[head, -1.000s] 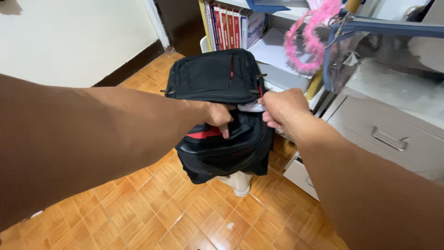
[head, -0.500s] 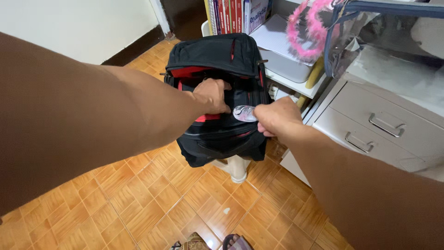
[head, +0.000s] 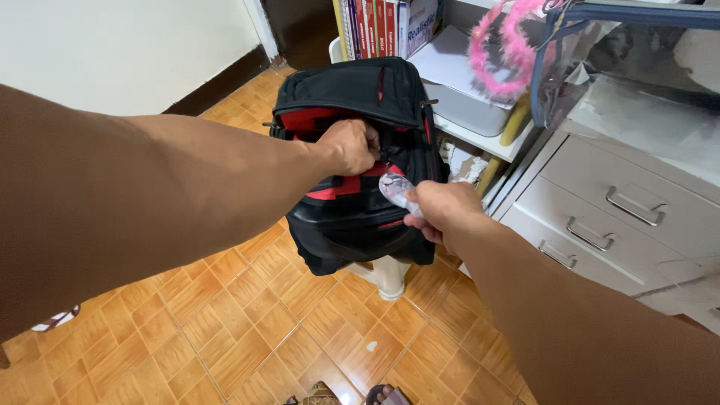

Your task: The person opens a black backpack and places several items inside, including a power adapter with cables, a small round container, a tube of cream, and a water bottle. The person then closes the backpack.

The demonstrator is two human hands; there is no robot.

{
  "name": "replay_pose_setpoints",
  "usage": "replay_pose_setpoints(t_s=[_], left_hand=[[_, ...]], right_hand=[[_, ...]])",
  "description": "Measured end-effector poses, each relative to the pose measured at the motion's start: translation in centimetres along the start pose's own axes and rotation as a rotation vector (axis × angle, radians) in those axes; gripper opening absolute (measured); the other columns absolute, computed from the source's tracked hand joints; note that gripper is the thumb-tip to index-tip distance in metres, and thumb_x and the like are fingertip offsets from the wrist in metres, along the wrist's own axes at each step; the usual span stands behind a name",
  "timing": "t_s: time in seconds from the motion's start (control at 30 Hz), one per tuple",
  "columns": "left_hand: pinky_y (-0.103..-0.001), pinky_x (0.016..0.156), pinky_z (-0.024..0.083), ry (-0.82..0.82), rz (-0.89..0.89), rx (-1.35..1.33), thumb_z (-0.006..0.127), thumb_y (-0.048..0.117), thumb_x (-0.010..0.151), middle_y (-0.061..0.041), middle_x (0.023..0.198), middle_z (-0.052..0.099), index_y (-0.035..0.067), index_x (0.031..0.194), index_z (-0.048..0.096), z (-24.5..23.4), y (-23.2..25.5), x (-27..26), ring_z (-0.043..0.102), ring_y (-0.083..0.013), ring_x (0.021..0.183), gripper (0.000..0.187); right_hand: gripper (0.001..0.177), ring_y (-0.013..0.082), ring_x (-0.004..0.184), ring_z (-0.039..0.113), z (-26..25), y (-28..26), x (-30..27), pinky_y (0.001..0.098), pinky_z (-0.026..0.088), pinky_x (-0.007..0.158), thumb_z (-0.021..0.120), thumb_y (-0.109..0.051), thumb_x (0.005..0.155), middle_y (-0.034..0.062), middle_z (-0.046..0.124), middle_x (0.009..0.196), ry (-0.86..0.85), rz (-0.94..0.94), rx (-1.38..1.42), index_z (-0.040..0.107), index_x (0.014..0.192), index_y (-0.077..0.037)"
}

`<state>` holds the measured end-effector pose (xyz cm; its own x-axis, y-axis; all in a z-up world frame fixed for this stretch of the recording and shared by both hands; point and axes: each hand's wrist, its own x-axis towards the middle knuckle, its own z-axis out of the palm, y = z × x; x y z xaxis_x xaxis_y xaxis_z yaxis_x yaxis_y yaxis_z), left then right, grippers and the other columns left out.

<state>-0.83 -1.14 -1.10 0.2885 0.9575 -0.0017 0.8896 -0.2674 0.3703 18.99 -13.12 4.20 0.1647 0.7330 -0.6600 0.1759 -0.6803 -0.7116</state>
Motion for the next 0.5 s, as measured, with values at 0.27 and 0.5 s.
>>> replay_pose_setpoints(t_s=[0.27,0.5], left_hand=[[-0.035,0.081,0.058,0.063,-0.003,-0.178,0.076,0.015,0.075,-0.01,0.085,0.077,0.009,0.083,0.076,-0.3,0.0,-0.4,0.075,-0.0243,0.082,0.01],[-0.034,0.08,0.057,0.066,-0.059,-0.211,0.077,0.013,0.074,-0.009,0.084,0.077,0.01,0.084,0.076,-1.3,0.7,-0.2,0.073,-0.0209,0.08,0.01]], right_hand=[[0.023,0.0139,0.058,0.067,2.9,-0.2,0.4,0.0249,0.049,0.043,0.073,-0.016,0.091,0.0137,0.073,0.082,0.128,0.005,0.286,0.07,0.099,0.005],[0.025,0.015,0.056,0.067,4.7,-3.1,1.4,0.0264,0.049,0.044,0.08,-0.021,0.084,0.0099,0.072,0.069,0.17,-0.142,0.175,0.072,0.085,0.003]])
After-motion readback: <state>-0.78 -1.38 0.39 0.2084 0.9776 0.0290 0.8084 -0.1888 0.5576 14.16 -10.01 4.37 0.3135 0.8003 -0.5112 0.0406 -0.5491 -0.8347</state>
